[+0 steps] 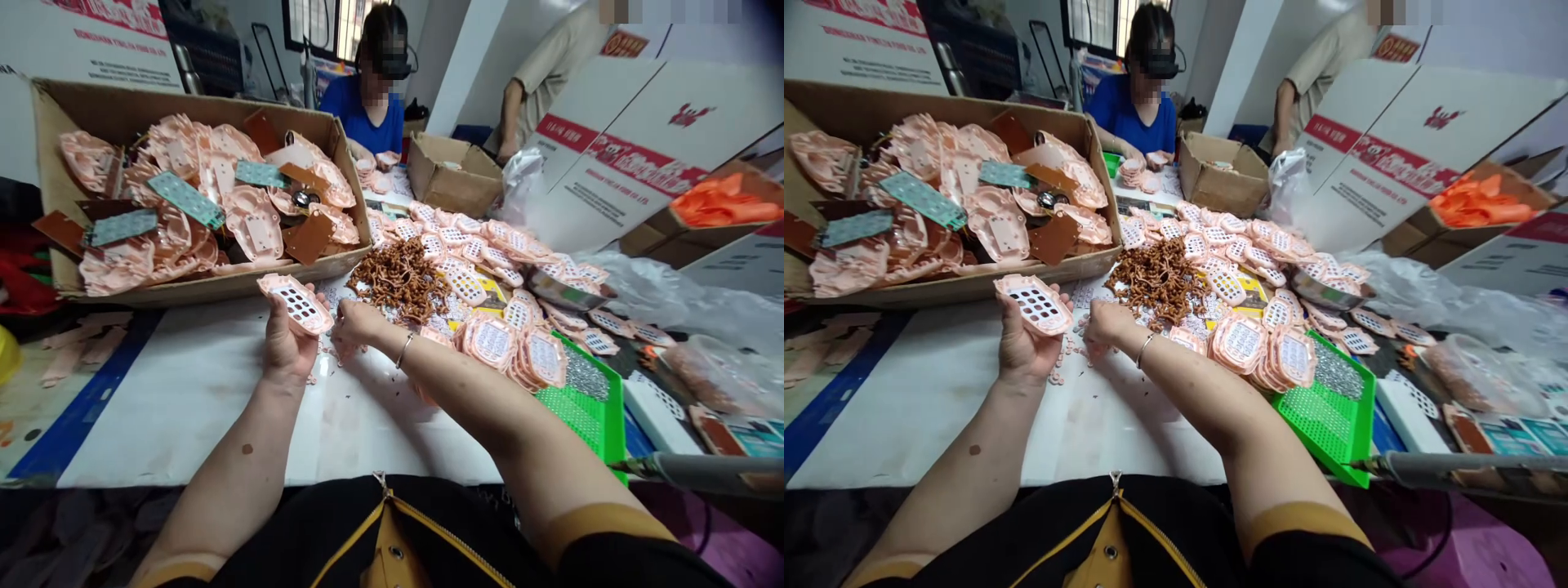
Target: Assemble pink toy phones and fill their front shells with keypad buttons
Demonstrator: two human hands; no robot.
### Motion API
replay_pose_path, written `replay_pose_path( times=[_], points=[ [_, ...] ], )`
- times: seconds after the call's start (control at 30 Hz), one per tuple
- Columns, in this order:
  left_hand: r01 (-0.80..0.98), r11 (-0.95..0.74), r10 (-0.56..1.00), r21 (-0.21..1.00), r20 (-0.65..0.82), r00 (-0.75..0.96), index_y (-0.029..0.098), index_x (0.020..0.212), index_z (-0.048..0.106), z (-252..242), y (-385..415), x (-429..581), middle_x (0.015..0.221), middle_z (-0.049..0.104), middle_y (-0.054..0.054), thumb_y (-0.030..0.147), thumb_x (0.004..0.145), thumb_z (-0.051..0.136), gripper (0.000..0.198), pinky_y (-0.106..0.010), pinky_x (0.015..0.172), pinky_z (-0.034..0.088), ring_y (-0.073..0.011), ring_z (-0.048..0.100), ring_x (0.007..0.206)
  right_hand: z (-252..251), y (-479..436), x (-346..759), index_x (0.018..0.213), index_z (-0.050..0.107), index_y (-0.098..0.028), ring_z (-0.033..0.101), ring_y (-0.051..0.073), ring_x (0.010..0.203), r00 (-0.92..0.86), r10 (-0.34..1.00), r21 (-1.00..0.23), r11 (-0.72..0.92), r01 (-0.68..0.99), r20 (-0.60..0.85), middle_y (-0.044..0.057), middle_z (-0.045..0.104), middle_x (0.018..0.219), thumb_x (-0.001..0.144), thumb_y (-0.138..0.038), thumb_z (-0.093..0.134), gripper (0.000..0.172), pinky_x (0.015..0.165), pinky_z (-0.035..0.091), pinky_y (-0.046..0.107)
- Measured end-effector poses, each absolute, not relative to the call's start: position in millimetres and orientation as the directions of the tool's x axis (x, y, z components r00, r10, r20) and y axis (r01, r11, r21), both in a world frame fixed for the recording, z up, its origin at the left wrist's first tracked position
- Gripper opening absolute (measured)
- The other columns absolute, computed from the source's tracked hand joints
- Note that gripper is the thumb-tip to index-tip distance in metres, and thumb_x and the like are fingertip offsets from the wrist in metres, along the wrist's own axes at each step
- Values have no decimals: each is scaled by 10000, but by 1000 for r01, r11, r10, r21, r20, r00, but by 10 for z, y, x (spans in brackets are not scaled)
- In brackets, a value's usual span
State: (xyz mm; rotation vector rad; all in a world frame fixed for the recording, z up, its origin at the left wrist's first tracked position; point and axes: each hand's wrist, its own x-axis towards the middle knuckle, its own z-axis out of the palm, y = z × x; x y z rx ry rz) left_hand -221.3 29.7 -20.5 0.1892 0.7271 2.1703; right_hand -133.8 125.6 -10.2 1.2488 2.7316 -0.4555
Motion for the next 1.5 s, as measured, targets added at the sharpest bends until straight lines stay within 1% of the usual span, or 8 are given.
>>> replay_pose_path(
  times=[0.23, 0.37, 0.47, 0.57, 0.7, 0.8, 1.2, 1.5],
  points=[
    [-688, -415, 799, 595, -124, -589, 231, 1172, 667, -291, 310, -2194, 1098, 724, -68, 638, 518, 902, 805, -382, 884, 592, -226, 718, 926, 164, 1387, -954, 1097, 697, -188, 687, 140, 872, -576, 814, -490, 534, 689, 78, 45, 752, 1001, 948, -303, 578, 223, 743, 510, 243],
    [-741, -301, 897, 601, -85, -434, 225, 1136, 681, -314, 279, -2075, 1091, 739, -75, 618, 458, 931, 823, -376, 817, 617, -231, 722, 879, 301, 1230, -611, 943, 717, -173, 671, 165, 928, -450, 777, -603, 628, 493, 441, 65, 723, 979, 881, -223, 627, 121, 819, 525, 287],
    [-731, -239, 953, 639, 10, -302, 230, 1178, 672, -327, 237, -2000, 1127, 733, -85, 610, 481, 928, 834, -395, 855, 611, -259, 724, 941, 287, 969, -475, 925, 714, -172, 672, 165, 855, -477, 626, -521, 779, 350, 616, 61, 730, 910, 873, -159, 604, 122, 781, 533, 288],
    [-697, -234, 969, 677, 103, -224, 235, 1223, 654, -329, 210, -1958, 1158, 723, -95, 609, 527, 913, 832, -417, 936, 579, -305, 692, 1089, 219, 743, -485, 1039, 717, -142, 663, 176, 825, -559, 488, -321, 870, 374, 670, 94, 734, 915, 956, -168, 512, 222, 756, 534, 298],
    [-651, -226, 974, 725, 145, -177, 184, 1189, 661, -307, 212, -1935, 1204, 698, -120, 573, 522, 931, 818, -411, 1019, 529, -342, 619, 1230, 174, 604, -567, 1114, 697, -113, 642, 206, 881, -678, 343, -75, 917, 392, 650, 140, 717, 984, 1007, -162, 414, 306, 794, 529, 337],
    [-657, -193, 980, 728, 109, -167, 176, 1166, 668, -285, 214, -1939, 1175, 703, -120, 589, 492, 935, 834, -413, 1035, 518, -349, 606, 1247, 192, 562, -571, 1133, 680, -100, 613, 216, 837, -773, 306, -2, 930, 367, 555, 134, 700, 951, 998, -141, 413, 302, 761, 522, 359],
    [-733, -112, 994, 671, 74, -85, 167, 1166, 693, -312, 178, -1940, 1192, 695, -158, 649, 482, 904, 863, -442, 1022, 547, -390, 574, 1302, 132, 635, -438, 1427, 522, -155, 546, 256, 1309, -853, 324, -124, 946, 299, 409, 185, 599, 1389, 1032, -480, 402, 525, 1036, 488, 427],
    [-699, -89, 996, 709, 85, -40, 204, 1213, 679, -329, 159, -1935, 1159, 711, -128, 613, 494, 920, 861, -468, 1038, 531, -386, 590, 1281, 142, 548, -368, 1392, 553, -121, 592, 276, 1215, -817, 331, -80, 939, 335, 473, 197, 615, 1358, 1020, -546, 380, 591, 976, 505, 420]
  ],
)
